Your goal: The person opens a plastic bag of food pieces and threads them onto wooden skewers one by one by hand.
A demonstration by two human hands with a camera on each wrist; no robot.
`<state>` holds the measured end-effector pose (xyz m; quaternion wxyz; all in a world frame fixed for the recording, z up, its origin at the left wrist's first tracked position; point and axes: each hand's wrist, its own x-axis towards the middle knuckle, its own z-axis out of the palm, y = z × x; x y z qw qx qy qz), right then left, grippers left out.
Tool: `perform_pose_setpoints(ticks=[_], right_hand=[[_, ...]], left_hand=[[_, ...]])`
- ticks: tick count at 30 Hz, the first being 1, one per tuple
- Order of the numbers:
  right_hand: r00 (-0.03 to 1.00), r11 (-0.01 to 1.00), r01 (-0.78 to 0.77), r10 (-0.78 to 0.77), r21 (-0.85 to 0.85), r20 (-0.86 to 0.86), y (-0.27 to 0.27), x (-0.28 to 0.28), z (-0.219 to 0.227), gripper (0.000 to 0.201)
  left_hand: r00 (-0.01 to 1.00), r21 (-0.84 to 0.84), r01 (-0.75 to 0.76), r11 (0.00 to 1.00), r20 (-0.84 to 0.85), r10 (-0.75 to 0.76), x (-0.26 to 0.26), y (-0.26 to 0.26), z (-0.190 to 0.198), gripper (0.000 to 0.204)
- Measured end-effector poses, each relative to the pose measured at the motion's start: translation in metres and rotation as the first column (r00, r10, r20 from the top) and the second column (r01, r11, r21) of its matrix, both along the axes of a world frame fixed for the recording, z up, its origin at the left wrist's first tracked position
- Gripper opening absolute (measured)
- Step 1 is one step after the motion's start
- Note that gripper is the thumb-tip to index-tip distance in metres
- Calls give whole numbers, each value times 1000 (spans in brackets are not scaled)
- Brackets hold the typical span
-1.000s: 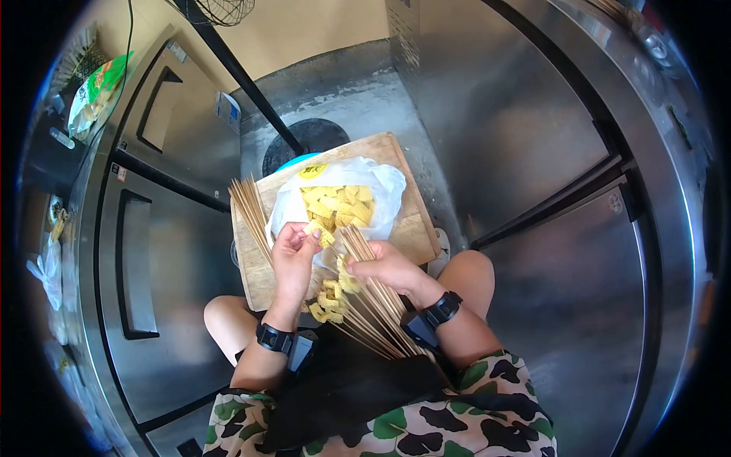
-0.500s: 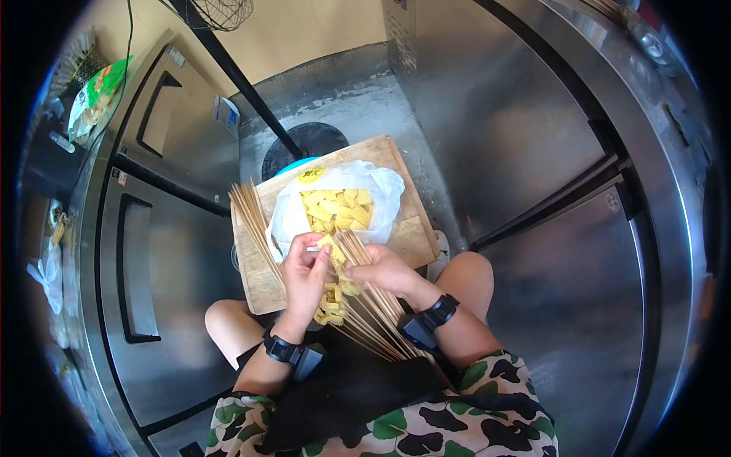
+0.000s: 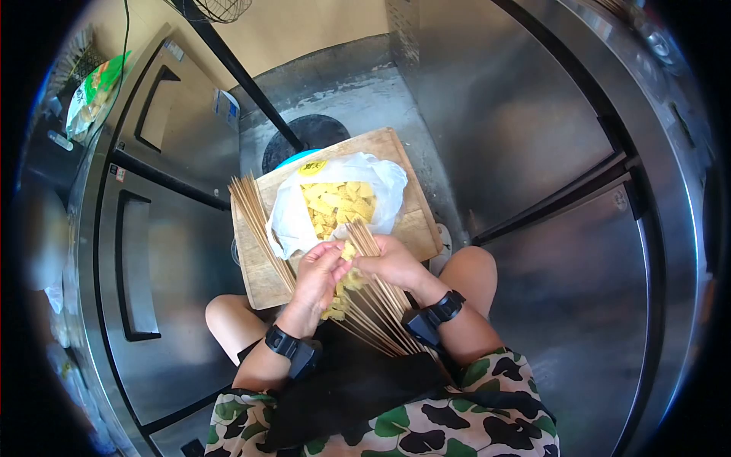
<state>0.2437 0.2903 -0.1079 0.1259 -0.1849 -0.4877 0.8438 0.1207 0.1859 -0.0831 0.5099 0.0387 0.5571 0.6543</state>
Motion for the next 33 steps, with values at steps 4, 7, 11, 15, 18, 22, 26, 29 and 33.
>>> perform_pose_setpoints(ticks=[4, 7, 11, 15, 18, 22, 26, 29, 33], right_hand=[[1000, 999, 5, -5, 53, 8, 5, 2, 1, 19], [998, 982, 54, -56, 183, 7, 12, 10, 5, 26], [995, 991, -94, 91, -93, -34, 22, 19, 21, 38], [995, 979, -92, 83, -184, -54, 24, 19, 17, 36], [998, 984, -59, 54, -169, -33, 22, 17, 16, 30], [999, 984, -54, 53, -170, -10, 20, 14, 18, 28], [998, 986, -55, 56, -155, 3, 15, 8, 15, 27], [997, 985, -77, 77, -156, -8, 9, 1, 3, 27], [997, 986, -77, 77, -147, -7, 4, -2, 5, 26]], left_hand=[[979, -119, 144, 982, -125, -159, -5, 1, 1, 12], [865, -176, 259, 950, -396, -310, -44, 18, -2, 12], [-42, -316, 170, 933, -949, -313, -90, 44, -28, 17], [-362, -549, 84, 832, -794, -487, -101, 60, -45, 29], [-375, -564, 62, 824, -778, -504, -102, 64, -49, 26], [-95, -373, 138, 918, -927, -362, -103, 51, -48, 15], [623, -185, 112, 976, -752, -214, -103, 24, -60, 14], [891, -103, 72, 992, -440, -110, -75, 11, -13, 18], [950, -14, 26, 1000, -310, -29, -66, 4, 0, 23]])
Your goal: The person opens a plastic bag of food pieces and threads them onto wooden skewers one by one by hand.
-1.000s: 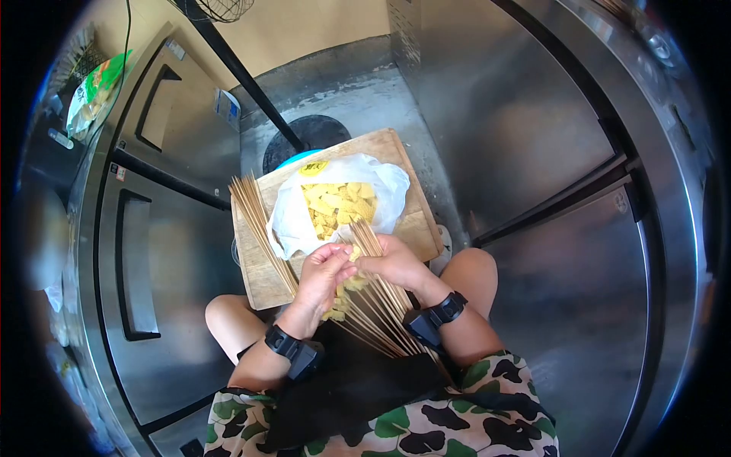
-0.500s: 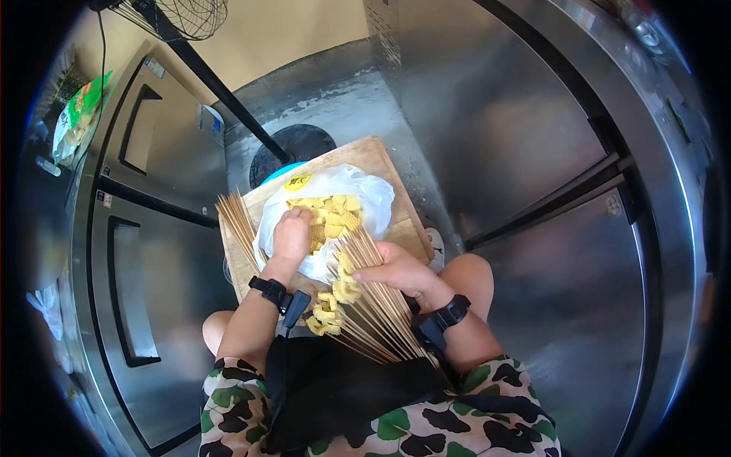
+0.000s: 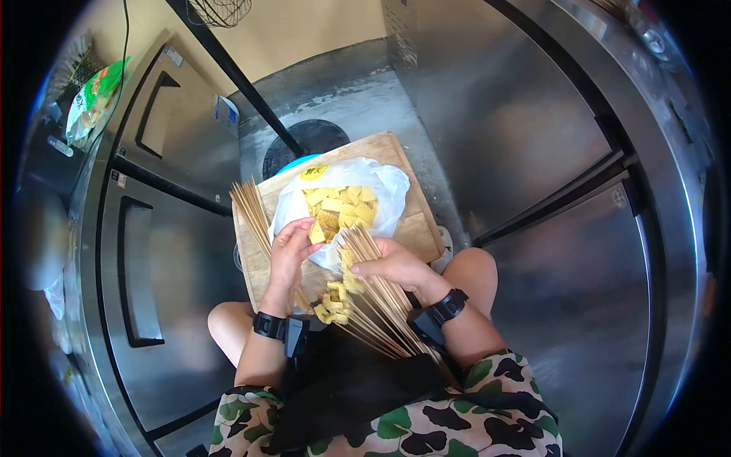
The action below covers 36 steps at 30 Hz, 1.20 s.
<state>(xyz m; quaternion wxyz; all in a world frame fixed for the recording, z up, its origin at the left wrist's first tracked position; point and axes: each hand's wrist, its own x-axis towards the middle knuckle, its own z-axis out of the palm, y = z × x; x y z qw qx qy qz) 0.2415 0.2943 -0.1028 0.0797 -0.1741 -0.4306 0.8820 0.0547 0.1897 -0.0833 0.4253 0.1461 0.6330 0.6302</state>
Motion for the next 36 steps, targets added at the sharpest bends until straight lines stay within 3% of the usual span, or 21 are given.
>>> perform_pose_setpoints(ticks=[3, 6, 15, 20, 24, 28, 31, 34, 36], right_hand=[[1000, 1000, -4, 4, 11, -12, 0, -2, -7, 25], [1000, 1000, -1, 1, -7, -16, -1, -2, -7, 25], [1000, 1000, 1, -1, -11, -23, 1, 0, -1, 28], [999, 1000, 11, -11, 15, -33, 1, 0, -2, 38], [1000, 999, 25, -25, 33, -2, -1, -2, 0, 32], [998, 994, -67, 66, 92, 11, 0, -1, -2, 43], [995, 985, -97, 99, 141, -7, 0, 2, -1, 46], [995, 990, -74, 81, 122, -53, -2, 2, -6, 48], [996, 991, -47, 55, 123, -66, -3, 2, -7, 48]], left_hand=[[997, 75, 35, 997, -75, -30, 10, -1, -3, 32], [999, 57, -22, 998, -49, 24, 19, 1, 4, 39], [993, 68, 52, 996, -109, -44, 33, 4, 16, 33], [949, 92, 111, 989, -305, -78, 49, -4, 22, 28], [893, 59, 208, 976, -418, -165, 63, -16, 16, 27], [936, 142, -8, 990, -348, 58, 67, -11, 20, 18], [905, 105, -19, 994, -421, 62, 61, -6, 13, 14], [998, 11, -27, 1000, -64, 28, 52, -9, 15, 12], [1000, -1, -2, 1000, 28, 2, 48, -10, 11, 12]])
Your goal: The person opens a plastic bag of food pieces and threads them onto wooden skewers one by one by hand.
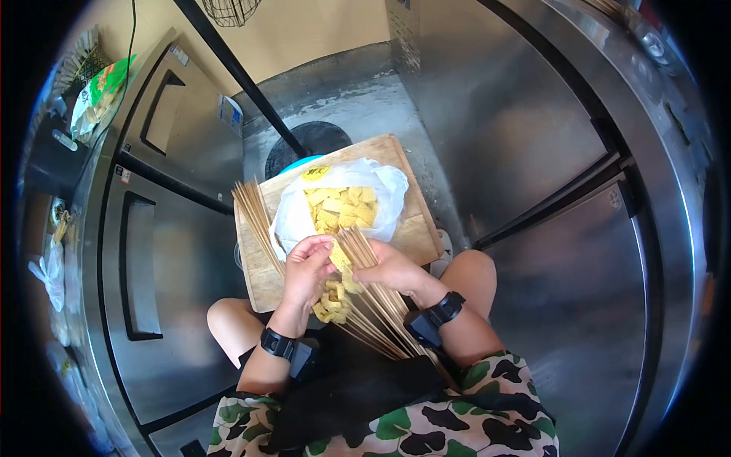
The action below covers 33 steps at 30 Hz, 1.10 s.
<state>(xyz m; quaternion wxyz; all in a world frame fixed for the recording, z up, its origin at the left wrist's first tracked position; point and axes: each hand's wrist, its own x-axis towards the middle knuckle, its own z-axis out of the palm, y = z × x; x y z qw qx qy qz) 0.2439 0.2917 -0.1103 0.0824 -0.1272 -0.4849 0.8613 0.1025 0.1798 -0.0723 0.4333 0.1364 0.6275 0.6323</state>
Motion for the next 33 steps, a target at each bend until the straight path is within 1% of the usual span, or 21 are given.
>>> perform_pose_setpoints(ticks=[1, 5, 8, 10, 11, 14, 15, 18, 19, 21, 22, 23, 24, 25, 26, 27, 28, 29, 30, 32, 33], right_hand=[[1000, 1000, 14, -14, 18, 5, -1, 0, 2, 48], [998, 995, 37, -41, 93, 39, -4, -2, 0, 47], [998, 999, 47, -47, 22, -31, -6, -3, -2, 47], [999, 999, 41, -41, 14, -2, -4, -1, 4, 49], [999, 999, 36, -36, 12, 15, -3, 0, 7, 49], [995, 996, 88, -89, 24, 36, -1, 1, 10, 52], [996, 997, 69, -71, 44, 56, 2, 2, 12, 54], [991, 983, 96, -110, 158, 79, 4, 3, 6, 55], [986, 967, 98, -126, 233, 109, 6, 3, 1, 55], [972, 923, 93, -165, 374, 165, 9, 3, -7, 56], [976, 943, 81, -140, 323, 165, 10, 5, -7, 56], [980, 959, 71, -118, 273, 162, 13, 7, -1, 56], [983, 973, 59, -96, 222, 159, 15, 9, 4, 57], [986, 980, 56, -84, 188, 141, 17, 11, 8, 57], [990, 987, 53, -72, 153, 124, 18, 13, 11, 58], [992, 992, 50, -62, 116, 107, 18, 15, 13, 59], [992, 992, 47, -60, 117, 114, 18, 16, 15, 60], [991, 992, 44, -58, 120, 119, 19, 17, 16, 61], [991, 991, 40, -56, 125, 123, 20, 17, 16, 62], [995, 988, 66, -76, 138, 68, 20, 16, 11, 63], [996, 987, 75, -82, 143, 40, 18, 15, 10, 63]], left_hand=[[999, -4, 11, 1000, 48, -11, -1, 0, -2, 12], [988, -23, -10, 1000, 155, 14, -3, 0, -3, 10], [963, -6, -5, 1000, 269, 7, -8, 0, -7, 9], [937, -9, 15, 1000, 349, -10, -8, 2, -7, 9], [934, -3, 21, 1000, 356, -19, -7, 1, -9, 10], [950, -34, 29, 999, 312, -17, 4, 0, -12, 10], [957, -47, 10, 999, 291, 4, 8, -1, -18, 11], [980, -137, 152, 979, 153, -131, 4, 3, -14, 13], [969, -215, 248, 945, 52, -242, -6, 7, -16, 14], [944, -171, 296, 940, -99, -315, -24, 17, -20, 12], [921, -152, 323, 934, -177, -347, -35, 24, -23, 11], [830, -203, 297, 933, -427, -358, -47, 34, -30, 11], [677, -243, 260, 935, -644, -356, -59, 44, -38, 12], [476, -270, 212, 939, -811, -341, -67, 51, -45, 14], [330, -377, 210, 902, -841, -428, -69, 54, -46, 17], [178, -479, 193, 857, -842, -510, -70, 56, -48, 20], [21, -572, 158, 805, -813, -581, -70, 58, -49, 23], [76, -595, 165, 786, -787, -612, -69, 63, -53, 25], [42, -606, 151, 781, -785, -618, -69, 66, -56, 24], [-18, -628, 118, 769, -776, -631, -69, 67, -59, 22], [-25, -650, 118, 751, -758, -652, -71, 67, -59, 22]])
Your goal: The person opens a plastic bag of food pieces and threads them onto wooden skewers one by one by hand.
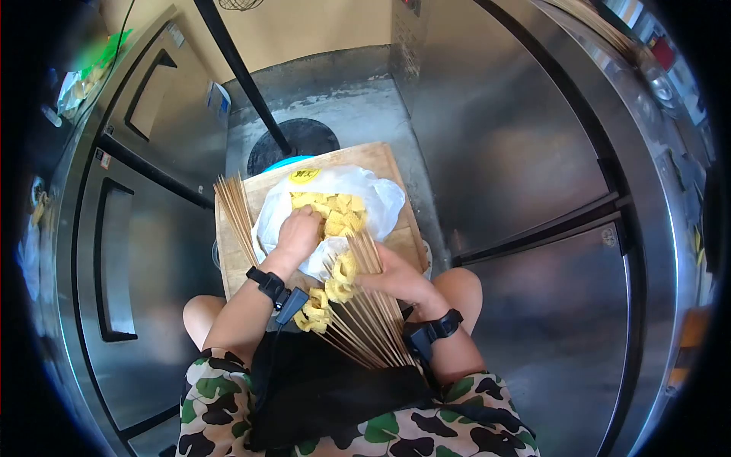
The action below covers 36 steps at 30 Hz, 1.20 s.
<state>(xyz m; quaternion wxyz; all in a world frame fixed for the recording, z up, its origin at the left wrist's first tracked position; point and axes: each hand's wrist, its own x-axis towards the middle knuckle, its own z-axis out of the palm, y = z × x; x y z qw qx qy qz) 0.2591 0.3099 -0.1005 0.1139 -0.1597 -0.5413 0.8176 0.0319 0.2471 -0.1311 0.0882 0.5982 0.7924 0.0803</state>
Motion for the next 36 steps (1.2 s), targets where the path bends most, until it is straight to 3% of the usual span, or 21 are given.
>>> perform_pose_setpoints(ticks=[3, 5, 6, 8, 11, 14, 17, 24, 27, 30, 33, 36], right_hand=[[998, 999, -26, 29, -46, 63, 1, 0, 8, 61], [992, 999, -25, 19, 48, 121, 1, 0, 4, 57], [989, 995, -22, 8, 93, 147, 0, 0, 2, 55], [992, 995, 22, -35, 99, 125, -3, -1, 3, 46], [995, 996, 23, -31, 81, 92, -7, -2, 14, 41], [998, 1000, 15, -16, 5, 68, -11, -3, 16, 40], [999, 998, 24, -21, -59, 48, -11, -5, 18, 39], [999, 999, -8, 10, -53, 47, -5, -5, 19, 38], [992, 994, -84, 89, -67, 87, -1, -1, 22, 43], [1000, 993, -13, 11, 120, 19, -9, 0, 17, 53], [989, 911, -130, 90, 392, 119, -9, 4, 11, 60], [990, 846, -72, -4, 529, 141, -27, 5, 24, 60]], left_hand=[[1000, -27, 4, 1000, 14, -4, -2, 0, 7, 19], [998, 21, -9, 1000, 63, 7, 1, -5, 15, 17], [952, 35, -107, 994, 291, 92, 2, -8, 13, 16], [692, -9, -290, 957, 688, 216, 9, -18, 4, 16], [304, -57, -353, 934, 937, 172, 59, -35, 41, 17], [191, -7, -382, 924, 978, 87, 71, -42, 37, 13], [-127, -232, -349, 908, 972, 199, 71, -53, 28, 12], [-69, -188, -443, 877, 982, 176, 74, -55, 29, 11], [3, -137, -470, 872, 988, 157, 72, -55, 35, 14], [-2, -99, -491, 865, 994, 113, 69, -58, 28, 14], [14, -35, -536, 844, 999, 50, 63, -59, 21, 14], [-1, -18, -555, 832, 1000, 21, 61, -60, 24, 16]])
